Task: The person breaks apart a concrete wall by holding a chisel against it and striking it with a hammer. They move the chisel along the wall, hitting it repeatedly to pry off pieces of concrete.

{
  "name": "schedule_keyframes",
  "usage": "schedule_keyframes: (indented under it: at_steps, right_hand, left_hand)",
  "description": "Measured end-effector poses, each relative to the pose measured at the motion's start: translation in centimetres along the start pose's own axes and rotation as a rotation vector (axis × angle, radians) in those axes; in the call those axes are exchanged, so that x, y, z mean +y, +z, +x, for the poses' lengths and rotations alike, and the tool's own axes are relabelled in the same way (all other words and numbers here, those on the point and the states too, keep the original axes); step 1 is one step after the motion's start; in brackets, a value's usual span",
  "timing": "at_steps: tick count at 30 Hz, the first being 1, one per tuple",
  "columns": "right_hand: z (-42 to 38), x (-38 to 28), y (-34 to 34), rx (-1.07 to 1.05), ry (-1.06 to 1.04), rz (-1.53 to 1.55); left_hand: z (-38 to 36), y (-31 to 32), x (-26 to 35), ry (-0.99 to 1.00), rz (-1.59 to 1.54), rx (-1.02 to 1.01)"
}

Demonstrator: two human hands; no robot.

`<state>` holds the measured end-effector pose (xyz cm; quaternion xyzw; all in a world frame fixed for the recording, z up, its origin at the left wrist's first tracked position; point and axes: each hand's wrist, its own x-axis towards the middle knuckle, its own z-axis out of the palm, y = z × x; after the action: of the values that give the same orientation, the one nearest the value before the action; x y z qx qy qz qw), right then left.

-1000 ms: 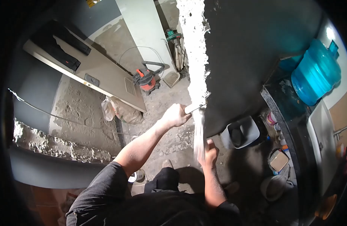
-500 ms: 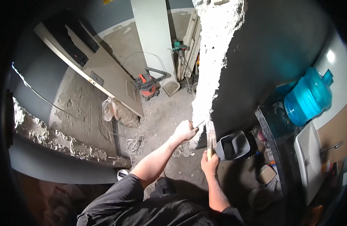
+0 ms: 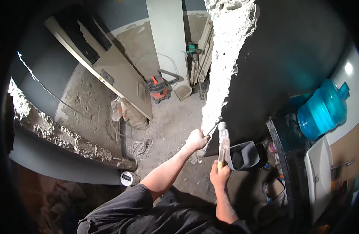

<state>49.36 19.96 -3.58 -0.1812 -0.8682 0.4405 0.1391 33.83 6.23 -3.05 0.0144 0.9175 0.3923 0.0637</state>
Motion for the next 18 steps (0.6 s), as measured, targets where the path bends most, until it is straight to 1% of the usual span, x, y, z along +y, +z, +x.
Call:
schedule_keyframes:
  at_steps: [1, 2, 3, 5, 6, 7, 9, 11, 13, 14, 15, 16, 17, 18]
  right_hand:
    - [-1.0, 0.1, -0.6, 0.068, -0.025, -0.002]
    - [-0.3, -0.5, -0.9, 0.212, -0.373, 0.108]
    - [-0.9, -2.2, -1.8, 0.221, -0.373, 0.261]
    - [0.2, -1.7, -2.7, 0.196, -0.555, 0.257]
    - [1.1, -2.7, -2.4, 0.326, -0.729, 0.249]
    - [1.0, -2.7, -2.2, 0.338, -0.694, 0.159]
    - [1.5, -0.7, -0.1, 0.326, -0.764, -0.264]
    - [1.7, 1.1, 1.2, -0.104, 0.037, 0.046]
    - [0.8, 1.9, 1.3, 0.043, -0.030, 0.082]
    - [0.2, 0.7, 0.3, -0.002, 0.117, 0.053]
    - [-0.2, 0.5, -0.3, -0.006, 0.124, 0.049]
    - [-0.2, 0.4, -0.9, 0.098, -0.087, 0.126]
    - [-0.1, 0.5, -1.2, 0.202, -0.301, 0.205]
    - [-0.3, -0.1, -2.0, 0.199, -0.318, 0.103]
  left_hand:
    - [-0.5, 0.7, -0.5, -0.009, 0.005, -0.024]
    - [-0.5, 0.5, -0.2, 0.008, 0.033, -0.034]
    - [-0.1, 0.4, -0.1, 0.009, 0.032, -0.028]
    - [-0.7, 0.7, 0.0, -0.012, 0.012, -0.019]
    - [-0.7, 0.6, 0.1, -0.012, 0.020, -0.033]
    - [-0.8, 0.6, 0.2, -0.012, 0.020, -0.031]
    - [-0.7, 1.0, -0.1, -0.012, -0.003, -0.009]
    - [-1.0, 1.4, -0.5, -0.026, -0.030, 0.019]
    - [-0.7, 0.0, 0.3, -0.038, -0.060, 0.065]
    - [-1.4, -1.3, 1.3, -0.107, -0.061, -0.044]
    - [-2.0, -1.8, 1.8, -0.175, -0.060, -0.161]
    - [-1.4, 0.5, -0.3, -0.049, -0.097, -0.007]
    - [-1.8, 1.2, -0.9, -0.049, -0.098, -0.006]
    - [-2.4, 1.6, -1.3, 0.055, -0.067, 0.003]
